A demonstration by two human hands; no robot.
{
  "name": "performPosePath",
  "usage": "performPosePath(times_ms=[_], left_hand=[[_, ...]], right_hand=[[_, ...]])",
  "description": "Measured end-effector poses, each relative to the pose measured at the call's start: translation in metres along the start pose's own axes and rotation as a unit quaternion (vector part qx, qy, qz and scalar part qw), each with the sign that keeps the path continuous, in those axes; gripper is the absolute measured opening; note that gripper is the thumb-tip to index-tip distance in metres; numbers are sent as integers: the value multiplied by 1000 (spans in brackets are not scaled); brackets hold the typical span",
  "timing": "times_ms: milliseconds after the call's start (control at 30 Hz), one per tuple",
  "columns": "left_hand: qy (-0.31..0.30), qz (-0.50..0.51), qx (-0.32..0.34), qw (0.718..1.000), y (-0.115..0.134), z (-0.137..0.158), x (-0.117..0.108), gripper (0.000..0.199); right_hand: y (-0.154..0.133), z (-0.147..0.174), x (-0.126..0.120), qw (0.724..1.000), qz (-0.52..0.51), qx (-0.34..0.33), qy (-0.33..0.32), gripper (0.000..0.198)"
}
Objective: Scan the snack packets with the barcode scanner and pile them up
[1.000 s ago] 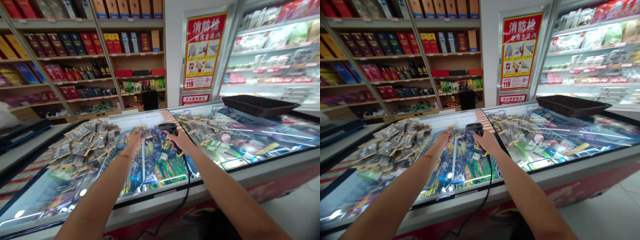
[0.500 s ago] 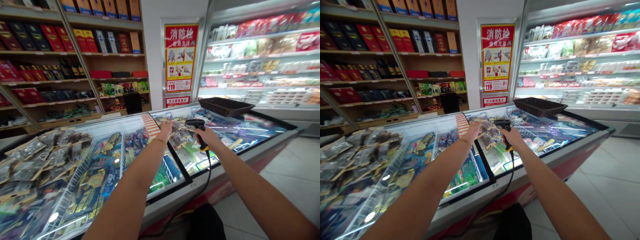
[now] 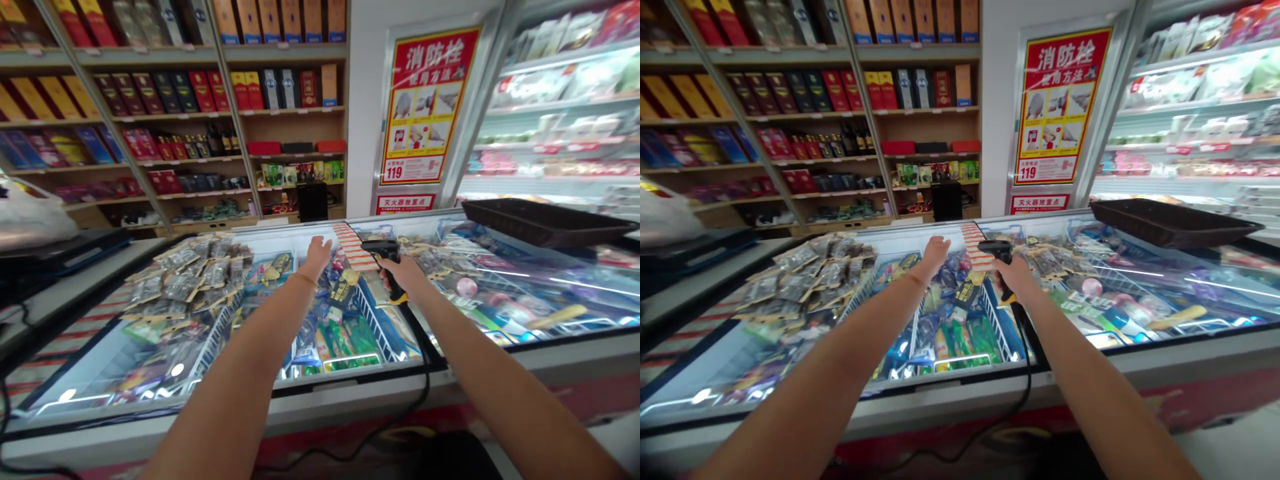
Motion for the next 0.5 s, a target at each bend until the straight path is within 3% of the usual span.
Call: performPosePath(times_ms=[167,333,367,433,500], left_hand=[[104,-97,14,990,-29,-13,-133,29],[190,-188,-4,964,-61,-14,-259,42],[212,-214,-18,954,-68,-13,-282,45],[248,-337,-66,906,-83,-12,-324,51],[274,-399,-122,867,-102,-10,-357,62]], right_hand=[[20,-2,75,997,-27,13,-65,19],[41,2,111,995,-26,12,-98,23],[45,3,113,994,-22,12,-103,24],[52,4,114,993,-12,15,-113,26],[58,4,112,992,1,17,-121,28]])
Point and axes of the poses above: each hand's wrist, its own z-axis away from the middle knuckle, its own x-axis out of the palm, y = z × x, the point moved 10 cm from there along -z, towards the middle knuckle, and after that the axes turned 13 degrees about -z, right-handed, at the moved point
